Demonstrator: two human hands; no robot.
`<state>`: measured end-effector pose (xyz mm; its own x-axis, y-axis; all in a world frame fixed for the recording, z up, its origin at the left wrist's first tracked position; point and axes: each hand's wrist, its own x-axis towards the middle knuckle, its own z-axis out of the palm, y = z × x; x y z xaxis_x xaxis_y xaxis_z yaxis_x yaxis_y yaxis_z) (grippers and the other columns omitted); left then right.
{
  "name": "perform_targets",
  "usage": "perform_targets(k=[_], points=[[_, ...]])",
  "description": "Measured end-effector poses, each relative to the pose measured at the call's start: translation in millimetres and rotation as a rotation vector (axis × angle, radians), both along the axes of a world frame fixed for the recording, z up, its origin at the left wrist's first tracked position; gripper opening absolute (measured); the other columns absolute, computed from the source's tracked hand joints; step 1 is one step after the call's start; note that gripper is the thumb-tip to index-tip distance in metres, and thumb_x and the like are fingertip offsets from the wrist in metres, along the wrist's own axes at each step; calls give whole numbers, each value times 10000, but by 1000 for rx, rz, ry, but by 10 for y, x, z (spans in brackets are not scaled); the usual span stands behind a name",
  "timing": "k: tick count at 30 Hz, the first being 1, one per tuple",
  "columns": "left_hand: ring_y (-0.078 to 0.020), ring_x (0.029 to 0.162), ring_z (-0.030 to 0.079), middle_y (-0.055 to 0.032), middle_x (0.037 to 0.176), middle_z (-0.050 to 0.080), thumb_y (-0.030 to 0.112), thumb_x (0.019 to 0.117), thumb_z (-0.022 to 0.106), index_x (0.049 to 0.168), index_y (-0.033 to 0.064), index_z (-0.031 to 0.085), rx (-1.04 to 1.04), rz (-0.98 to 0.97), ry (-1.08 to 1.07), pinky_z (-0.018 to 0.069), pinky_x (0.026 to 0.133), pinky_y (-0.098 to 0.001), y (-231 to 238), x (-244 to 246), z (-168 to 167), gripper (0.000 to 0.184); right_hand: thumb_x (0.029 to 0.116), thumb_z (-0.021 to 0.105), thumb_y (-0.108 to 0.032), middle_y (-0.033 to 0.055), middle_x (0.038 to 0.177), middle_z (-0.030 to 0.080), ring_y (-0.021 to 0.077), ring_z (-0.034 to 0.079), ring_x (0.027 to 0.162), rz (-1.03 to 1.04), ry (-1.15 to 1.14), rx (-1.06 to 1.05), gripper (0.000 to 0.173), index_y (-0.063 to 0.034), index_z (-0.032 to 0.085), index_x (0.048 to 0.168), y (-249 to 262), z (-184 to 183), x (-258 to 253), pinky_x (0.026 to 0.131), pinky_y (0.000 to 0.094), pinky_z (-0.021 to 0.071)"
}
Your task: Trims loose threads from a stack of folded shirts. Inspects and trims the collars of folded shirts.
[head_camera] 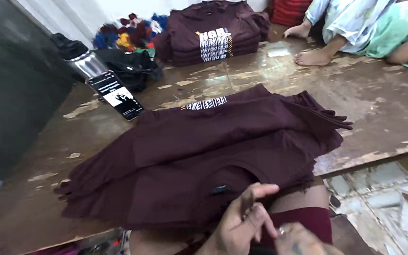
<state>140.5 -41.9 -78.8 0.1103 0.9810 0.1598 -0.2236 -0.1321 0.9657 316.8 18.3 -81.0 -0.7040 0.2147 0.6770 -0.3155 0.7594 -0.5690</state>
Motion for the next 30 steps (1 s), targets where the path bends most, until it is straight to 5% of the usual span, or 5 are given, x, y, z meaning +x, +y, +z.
perform_targets(k=[7,13,18,22,30], points=[[-21,709,702,-28,1493,569,357,1065,490,1624,431,198,-75,-43,-450,584,670,-183,-65,-33,110,635,1031,577,-210,47,968,636,83,653,875,-500,143,146,193,-112,612,1192,553,-38,-35,788,181,554],[-148,864,752,-69,1551,501,365,1028,565,1567,406,399,-220,-121,-709,618,735,-265,-110,-72,246,565,1015,576,-151,85,879,623,172,623,795,-529,235,277,153,-111,694,1105,672,-212,-330,736,256,531],[13,677,660,-21,1197,731,437,1083,394,1526,192,458,20,174,321,547,568,-147,-89,-331,362,511,1086,487,-242,52,972,657,129,676,942,-488,229,249,180,-109,603,1049,600,-204,-132,848,247,568],[-143,607,600,-44,839,662,340,963,581,1385,95,599,315,354,1227,493,494,-301,41,-444,652,488,1107,411,-260,63,954,620,136,658,949,-492,164,259,226,-105,545,1012,545,-222,-35,882,252,548],[-217,578,588,-41,758,644,133,874,566,1116,161,769,651,244,1535,409,460,-347,225,-322,710,317,1096,423,-271,47,950,526,138,592,932,-536,178,284,212,-130,542,991,515,-168,-68,896,257,515]])
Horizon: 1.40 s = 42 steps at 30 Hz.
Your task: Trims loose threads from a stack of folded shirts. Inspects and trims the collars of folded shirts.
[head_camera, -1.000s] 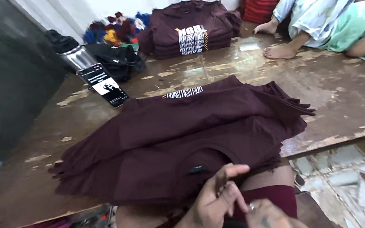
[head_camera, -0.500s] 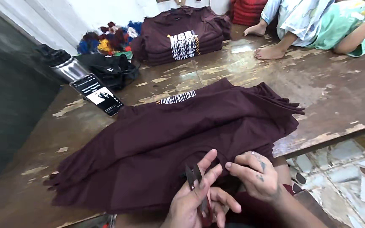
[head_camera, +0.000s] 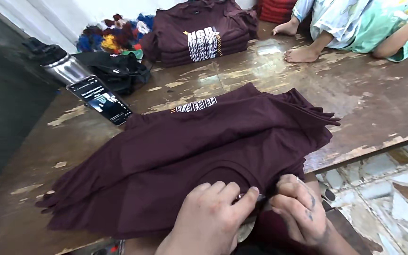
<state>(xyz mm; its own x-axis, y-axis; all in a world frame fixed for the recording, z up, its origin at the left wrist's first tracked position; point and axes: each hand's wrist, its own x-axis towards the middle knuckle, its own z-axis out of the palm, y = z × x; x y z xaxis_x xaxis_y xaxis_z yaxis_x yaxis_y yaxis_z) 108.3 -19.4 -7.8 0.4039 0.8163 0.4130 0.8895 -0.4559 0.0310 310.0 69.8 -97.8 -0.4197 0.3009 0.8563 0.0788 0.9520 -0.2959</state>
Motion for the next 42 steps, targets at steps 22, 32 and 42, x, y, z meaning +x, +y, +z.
perform_targets(k=[22,32,42], points=[[-120,749,671,-44,867,685,111,862,709,890,81,722,-53,94,-552,577,648,-262,-68,146,-610,43,897,653,-129,175,1042,706,343,726,919,366,-701,51,94,-91,725,943,623,658,-247,721,490,620],[-128,559,591,-41,671,613,97,902,659,885,29,648,-55,135,-677,491,499,-278,-101,188,-585,70,1043,371,-627,83,749,656,207,680,811,-102,-318,216,637,-103,642,802,441,33,-22,753,326,554],[-170,660,675,-75,884,708,245,879,679,1155,52,677,-8,68,-487,555,524,-335,-61,77,-397,337,1089,491,-249,30,952,656,101,691,1012,12,-37,-26,188,-108,592,1017,32,-60,78,1018,305,550]])
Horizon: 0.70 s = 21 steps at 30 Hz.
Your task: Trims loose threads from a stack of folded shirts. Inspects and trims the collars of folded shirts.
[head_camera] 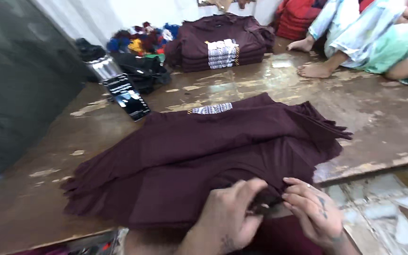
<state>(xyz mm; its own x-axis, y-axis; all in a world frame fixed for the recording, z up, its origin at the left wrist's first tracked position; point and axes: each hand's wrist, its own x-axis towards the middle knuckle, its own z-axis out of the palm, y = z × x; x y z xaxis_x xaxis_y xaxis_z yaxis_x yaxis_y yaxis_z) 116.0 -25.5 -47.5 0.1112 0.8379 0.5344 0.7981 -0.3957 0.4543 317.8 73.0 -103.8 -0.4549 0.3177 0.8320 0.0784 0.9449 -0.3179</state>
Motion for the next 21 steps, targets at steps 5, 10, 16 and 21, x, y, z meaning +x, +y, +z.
perform_targets(k=[5,10,16,21], points=[[-220,681,643,-74,848,658,269,976,509,1211,122,724,-21,19,207,504,531,-356,9,-100,152,351,1078,496,-258,29,862,543,127,618,841,-47,-3,59,178,-125,560,979,-62,57,97,975,326,531],[-198,602,607,-48,792,641,168,910,545,1165,149,752,57,-40,345,469,481,-320,-3,-23,123,329,1063,531,-261,17,850,503,123,571,828,-86,45,81,152,-143,573,977,-131,108,-22,914,278,501],[-154,616,600,-16,803,631,203,954,568,1181,177,742,4,-34,336,467,485,-276,-107,-59,63,288,1046,576,-266,0,848,491,90,559,813,-61,86,22,116,-162,589,996,-273,-1,-111,886,216,495],[-190,613,627,-56,796,652,190,934,562,1155,139,750,10,54,208,491,480,-332,-123,-170,118,295,1041,578,-216,34,800,523,144,559,785,229,8,-63,115,-132,614,972,-470,52,-208,889,229,481]])
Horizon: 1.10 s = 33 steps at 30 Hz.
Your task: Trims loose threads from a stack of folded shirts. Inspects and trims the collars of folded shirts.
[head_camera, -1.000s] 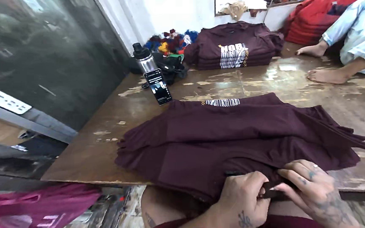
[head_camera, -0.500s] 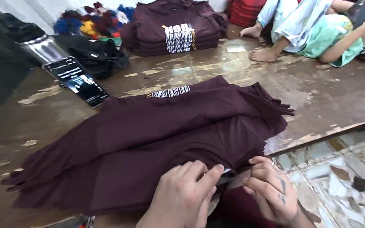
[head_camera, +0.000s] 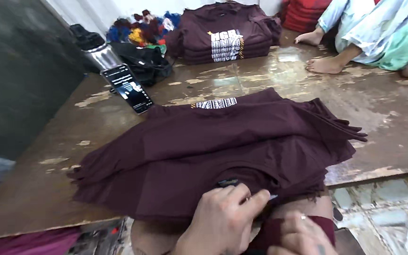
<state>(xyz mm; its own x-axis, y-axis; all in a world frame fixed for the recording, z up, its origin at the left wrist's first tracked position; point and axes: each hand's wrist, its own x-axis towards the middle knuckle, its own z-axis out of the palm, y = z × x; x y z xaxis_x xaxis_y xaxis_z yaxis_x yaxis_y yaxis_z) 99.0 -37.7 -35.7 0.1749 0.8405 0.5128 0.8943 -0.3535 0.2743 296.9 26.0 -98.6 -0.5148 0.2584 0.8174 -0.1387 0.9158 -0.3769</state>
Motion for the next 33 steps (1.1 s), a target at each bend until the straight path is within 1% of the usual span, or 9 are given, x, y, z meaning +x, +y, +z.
perform_targets(k=[3,6,8,9,11,14,21,28,33], points=[[-97,720,635,-93,935,700,282,1023,550,1212,17,666,-3,250,-336,529,611,-252,-173,-270,209,345,1045,580,-198,67,872,711,193,685,839,210,-330,-23,186,-113,694,1165,-140,160,-69,844,287,544],[22,547,481,44,677,554,370,1078,467,966,17,660,-20,536,-460,414,509,-168,-367,-528,252,419,1037,549,-166,54,608,628,209,632,618,313,-342,23,246,-68,731,903,-63,163,-191,825,314,520],[-192,545,588,-63,618,589,482,1026,508,850,29,679,-316,660,-276,481,509,-406,-467,-509,249,515,1074,524,-305,34,574,521,195,574,616,301,-201,69,415,-108,608,718,10,116,-392,963,323,482],[-304,586,644,-126,623,615,478,988,565,827,15,684,-455,680,-213,505,534,-527,-480,-457,214,505,1067,535,-350,27,632,507,177,574,684,266,-125,92,409,-138,562,718,37,82,-528,1016,331,463],[-245,506,576,-73,554,548,313,896,618,725,52,636,-384,700,-207,452,472,-451,-536,-387,40,312,1058,537,-381,50,948,645,171,645,1026,200,-100,130,302,-152,604,873,105,49,-768,1100,367,445],[49,489,485,114,608,511,154,895,630,746,158,556,58,556,-763,421,444,-124,-656,-394,-182,167,1059,502,-394,48,928,736,193,693,1019,111,-90,137,345,-136,620,862,161,19,-987,952,351,509],[26,524,617,109,720,656,209,913,754,922,200,707,183,67,-1369,543,454,-161,-636,-400,-435,50,1021,550,-326,26,655,633,196,618,613,116,-157,46,305,-83,696,909,143,218,-1178,588,342,497],[32,513,603,103,676,620,239,939,729,892,194,676,57,116,-1238,542,464,-152,-701,-475,-442,84,1064,482,-256,17,648,576,156,576,611,193,-81,58,288,-105,618,860,158,65,-1111,597,300,470],[-156,699,650,-54,911,678,406,956,585,1268,127,650,-170,457,-111,528,549,-335,-862,-611,-3,424,1041,507,-230,29,766,635,142,622,797,290,-86,-44,222,-114,622,889,113,-14,-966,869,284,476]])
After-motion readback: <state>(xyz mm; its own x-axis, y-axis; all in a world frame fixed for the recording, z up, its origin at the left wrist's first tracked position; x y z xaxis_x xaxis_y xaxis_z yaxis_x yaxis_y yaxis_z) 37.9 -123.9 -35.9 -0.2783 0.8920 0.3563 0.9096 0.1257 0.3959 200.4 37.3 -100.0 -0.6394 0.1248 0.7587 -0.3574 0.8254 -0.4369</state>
